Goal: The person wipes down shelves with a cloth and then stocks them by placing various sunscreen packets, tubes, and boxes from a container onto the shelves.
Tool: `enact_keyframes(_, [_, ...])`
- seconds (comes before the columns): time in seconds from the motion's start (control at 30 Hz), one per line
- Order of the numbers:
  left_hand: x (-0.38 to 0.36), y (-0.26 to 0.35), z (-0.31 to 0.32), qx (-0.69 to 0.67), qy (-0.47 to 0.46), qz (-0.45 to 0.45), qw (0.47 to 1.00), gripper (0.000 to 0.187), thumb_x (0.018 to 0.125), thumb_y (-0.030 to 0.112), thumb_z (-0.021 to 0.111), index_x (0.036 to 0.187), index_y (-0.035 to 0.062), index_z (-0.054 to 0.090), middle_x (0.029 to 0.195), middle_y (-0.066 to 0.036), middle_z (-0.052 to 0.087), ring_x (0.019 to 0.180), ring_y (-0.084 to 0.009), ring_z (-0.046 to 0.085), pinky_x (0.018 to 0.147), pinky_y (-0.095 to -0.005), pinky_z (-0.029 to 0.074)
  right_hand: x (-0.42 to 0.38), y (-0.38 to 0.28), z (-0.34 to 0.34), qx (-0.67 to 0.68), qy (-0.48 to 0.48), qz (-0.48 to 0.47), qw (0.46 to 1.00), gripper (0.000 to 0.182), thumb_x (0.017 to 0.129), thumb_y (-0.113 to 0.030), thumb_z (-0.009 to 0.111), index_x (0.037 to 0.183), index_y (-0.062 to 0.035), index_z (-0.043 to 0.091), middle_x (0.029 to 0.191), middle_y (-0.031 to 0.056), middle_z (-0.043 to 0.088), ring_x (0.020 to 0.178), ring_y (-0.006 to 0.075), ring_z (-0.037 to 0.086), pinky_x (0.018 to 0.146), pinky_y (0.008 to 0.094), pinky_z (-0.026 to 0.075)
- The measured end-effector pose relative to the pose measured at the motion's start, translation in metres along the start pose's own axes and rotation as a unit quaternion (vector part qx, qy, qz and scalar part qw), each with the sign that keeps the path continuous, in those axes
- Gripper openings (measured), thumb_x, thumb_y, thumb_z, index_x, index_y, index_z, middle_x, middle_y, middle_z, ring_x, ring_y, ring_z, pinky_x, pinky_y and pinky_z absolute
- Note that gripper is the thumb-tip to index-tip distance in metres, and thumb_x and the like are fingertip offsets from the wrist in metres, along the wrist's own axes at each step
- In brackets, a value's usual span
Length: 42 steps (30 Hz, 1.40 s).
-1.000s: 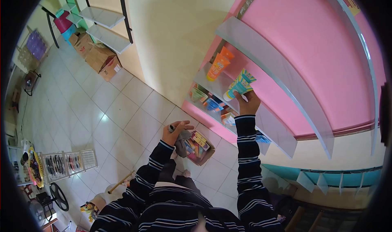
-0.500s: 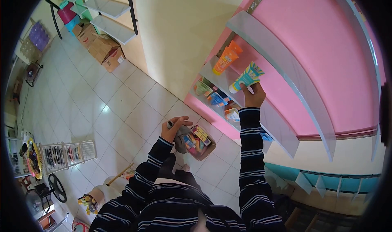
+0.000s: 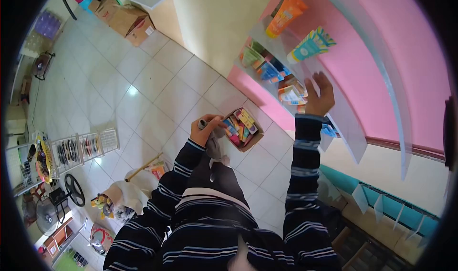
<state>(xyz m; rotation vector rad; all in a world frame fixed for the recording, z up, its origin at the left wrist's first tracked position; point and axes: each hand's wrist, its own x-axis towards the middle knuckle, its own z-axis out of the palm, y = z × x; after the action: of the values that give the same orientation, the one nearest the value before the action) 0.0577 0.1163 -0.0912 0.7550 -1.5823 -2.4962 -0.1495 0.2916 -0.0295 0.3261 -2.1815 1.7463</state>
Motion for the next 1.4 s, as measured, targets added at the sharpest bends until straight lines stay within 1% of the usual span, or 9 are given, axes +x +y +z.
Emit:
enact_keyframes(0.43, [-0.038,-0.273,-0.035,0.079,0.098,-0.284,0.95,0.037,0.07,0.027,0.063,0.045,0.0093,0.043,0.04,0.002,0.041,0.033,-0.0058,0.036,0.034,-0.0209,0.026,-0.338,0.266,-0.061,-0.122,-0.169,0.383,0.9,0.019,0.063,-0.011,0.064,0.079,-0.0027,0.058,0.074,0.0067,0.06,0.069,0.0133,0.059,0.066,0.0247,0.046])
enact_keyframes(0.67, [0.025,-0.407,-0.064,-0.016,0.121,-0.332,0.935,0.033,0.068,0.017,0.066,0.05,0.0092,0.04,0.041,0.0,0.038,0.034,-0.008,0.038,0.038,-0.0227,0.037,-0.378,0.485,-0.002,-0.208,-0.334,0.418,0.819,0.039,0.06,-0.011,0.065,0.096,-0.007,0.053,0.084,0.0105,0.058,0.08,0.0199,0.058,0.067,0.0305,0.046])
enact_keyframes(0.73, [0.033,-0.414,-0.062,-0.104,0.173,-0.324,0.924,0.03,0.067,0.017,0.067,0.053,0.0068,0.043,0.044,-0.001,0.041,0.036,-0.0101,0.043,0.038,-0.0221,0.039,-0.37,0.489,0.018,-0.392,-0.37,0.334,0.774,0.038,0.062,-0.008,0.061,0.099,-0.0086,0.05,0.088,0.0145,0.056,0.085,0.0274,0.055,0.07,0.035,0.045])
enact_keyframes(0.87, [0.034,-0.406,-0.053,-0.07,0.137,-0.285,0.946,0.028,0.068,0.015,0.066,0.054,0.0065,0.044,0.046,-0.001,0.042,0.039,-0.008,0.042,0.039,-0.0223,0.04,-0.408,0.562,0.037,-0.355,-0.349,0.316,0.808,0.028,0.067,-0.006,0.056,0.093,-0.0117,0.05,0.088,0.0163,0.055,0.086,0.0311,0.053,0.072,0.0379,0.043])
enact_keyframes(0.97, [0.042,-0.404,-0.051,-0.054,0.126,-0.256,0.957,0.027,0.073,0.015,0.061,0.057,0.0076,0.041,0.045,-0.001,0.038,0.04,-0.0096,0.042,0.049,-0.0283,0.047,-0.399,0.539,0.042,-0.422,-0.398,0.319,0.749,0.034,0.063,-0.009,0.06,0.096,-0.0131,0.051,0.089,0.0138,0.056,0.081,0.0317,0.054,0.07,0.0366,0.044])
enact_keyframes(1.13, [0.04,-0.426,-0.075,-0.006,0.164,-0.226,0.96,0.027,0.066,0.017,0.068,0.058,0.0057,0.045,0.054,-0.002,0.046,0.049,-0.009,0.045,0.05,-0.0221,0.042,-0.392,0.504,0.003,-0.34,-0.298,0.229,0.862,0.027,0.063,-0.017,0.063,0.088,-0.0116,0.053,0.074,0.0127,0.058,0.072,0.0307,0.056,0.062,0.0379,0.044])
enact_keyframes(1.23, [0.03,-0.424,-0.086,0.179,0.289,-0.069,0.938,0.027,0.064,0.009,0.066,0.078,0.0038,0.044,0.071,-0.006,0.048,0.062,-0.0137,0.048,0.057,-0.0244,0.042,-0.359,0.414,-0.025,-0.26,-0.162,0.197,0.931,0.022,0.064,-0.02,0.064,0.078,-0.0079,0.055,0.068,0.0116,0.058,0.062,0.0259,0.057,0.055,0.0329,0.045])
enact_keyframes(1.3, [0.02,-0.39,-0.086,-0.079,0.33,-0.163,0.926,0.042,0.062,0.002,0.056,0.096,0.0061,0.033,0.085,-0.01,0.043,0.072,-0.0176,0.046,0.063,-0.0265,0.041,-0.324,0.333,-0.052,-0.176,-0.216,0.271,0.921,0.031,0.064,-0.02,0.065,0.09,-0.0068,0.057,0.07,0.0091,0.059,0.063,0.0155,0.057,0.058,0.0265,0.044])
enact_keyframes(1.4, [0.034,-0.469,-0.124,-0.024,0.21,0.004,0.977,0.04,0.07,-0.004,0.042,0.101,0.01,0.021,0.081,-0.015,0.044,0.067,-0.0256,0.053,0.055,-0.0348,0.049,-0.267,0.189,-0.073,-0.045,-0.23,0.301,0.924,0.027,0.066,-0.014,0.065,0.089,-0.0034,0.058,0.07,0.0036,0.059,0.062,0.0078,0.053,0.057,0.0217,0.043])
